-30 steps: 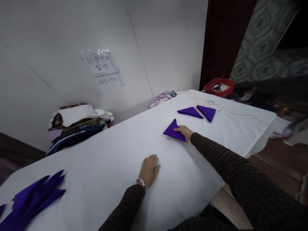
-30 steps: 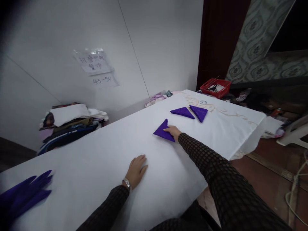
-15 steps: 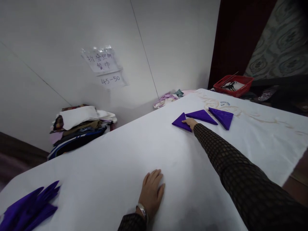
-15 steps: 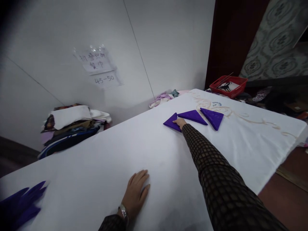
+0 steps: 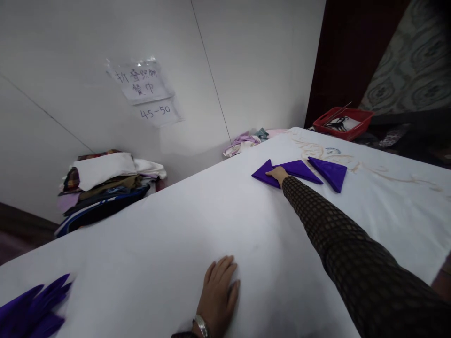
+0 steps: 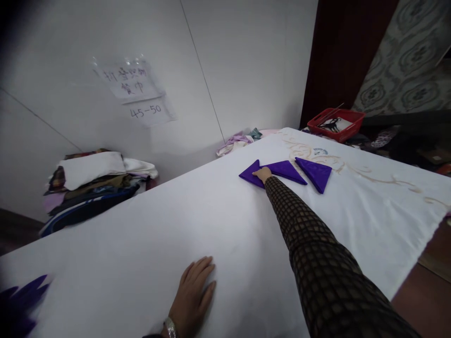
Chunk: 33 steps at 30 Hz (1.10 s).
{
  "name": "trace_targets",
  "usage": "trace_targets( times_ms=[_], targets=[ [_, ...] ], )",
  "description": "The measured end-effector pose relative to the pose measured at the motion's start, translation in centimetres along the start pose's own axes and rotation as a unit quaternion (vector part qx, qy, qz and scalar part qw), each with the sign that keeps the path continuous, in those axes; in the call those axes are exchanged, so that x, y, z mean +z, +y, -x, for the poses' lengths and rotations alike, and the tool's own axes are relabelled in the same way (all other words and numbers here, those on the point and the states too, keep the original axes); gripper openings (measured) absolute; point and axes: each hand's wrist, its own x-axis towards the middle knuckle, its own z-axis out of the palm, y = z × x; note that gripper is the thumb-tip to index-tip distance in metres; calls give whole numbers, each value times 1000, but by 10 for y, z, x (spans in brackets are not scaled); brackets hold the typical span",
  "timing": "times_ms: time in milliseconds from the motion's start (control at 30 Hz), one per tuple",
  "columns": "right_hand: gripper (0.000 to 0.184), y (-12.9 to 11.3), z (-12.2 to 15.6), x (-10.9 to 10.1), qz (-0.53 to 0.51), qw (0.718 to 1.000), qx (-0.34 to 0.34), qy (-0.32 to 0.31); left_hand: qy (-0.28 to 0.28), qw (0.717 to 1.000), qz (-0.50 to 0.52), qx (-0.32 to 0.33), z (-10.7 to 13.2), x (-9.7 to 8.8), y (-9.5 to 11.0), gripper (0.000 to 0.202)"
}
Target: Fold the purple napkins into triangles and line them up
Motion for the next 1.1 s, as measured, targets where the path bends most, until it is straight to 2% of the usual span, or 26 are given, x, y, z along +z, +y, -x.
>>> trace_targets(
  times_ms=[167,267,367,567,767,867,1000,1033,1100],
  targets=[
    [62,3,28,-7,51,998,27,-3,-7,1000,9,0,-1,0,0,34],
    [68,5,46,-9,77,997,24,-14,-10,1000,15,-6,0,1,-1,34],
    [65,4,54,-4,94,995,12,-19,-7,1000,18,-4,0,1,-3,34],
    [59,-4,46,16,126,992,0,-9,4,1000,7,-2,-1,1,-3,33],
    [49,-4,63,7,222,974,-45,9,5,1000,12,1,-1,0,-1,33],
    [48,-6,76,4,308,944,-111,23,7,1000,27,-6,-1,1,-1,34],
    [50,-9,85,14,421,854,-305,6,1,1000,25,-13,0,3,-2,33],
    [52,-8,85,18,435,839,-327,-4,1,1000,23,-13,0,3,-2,33],
    [58,-3,83,25,459,829,-319,-25,3,1000,23,-10,0,2,-2,33]
  ],
)
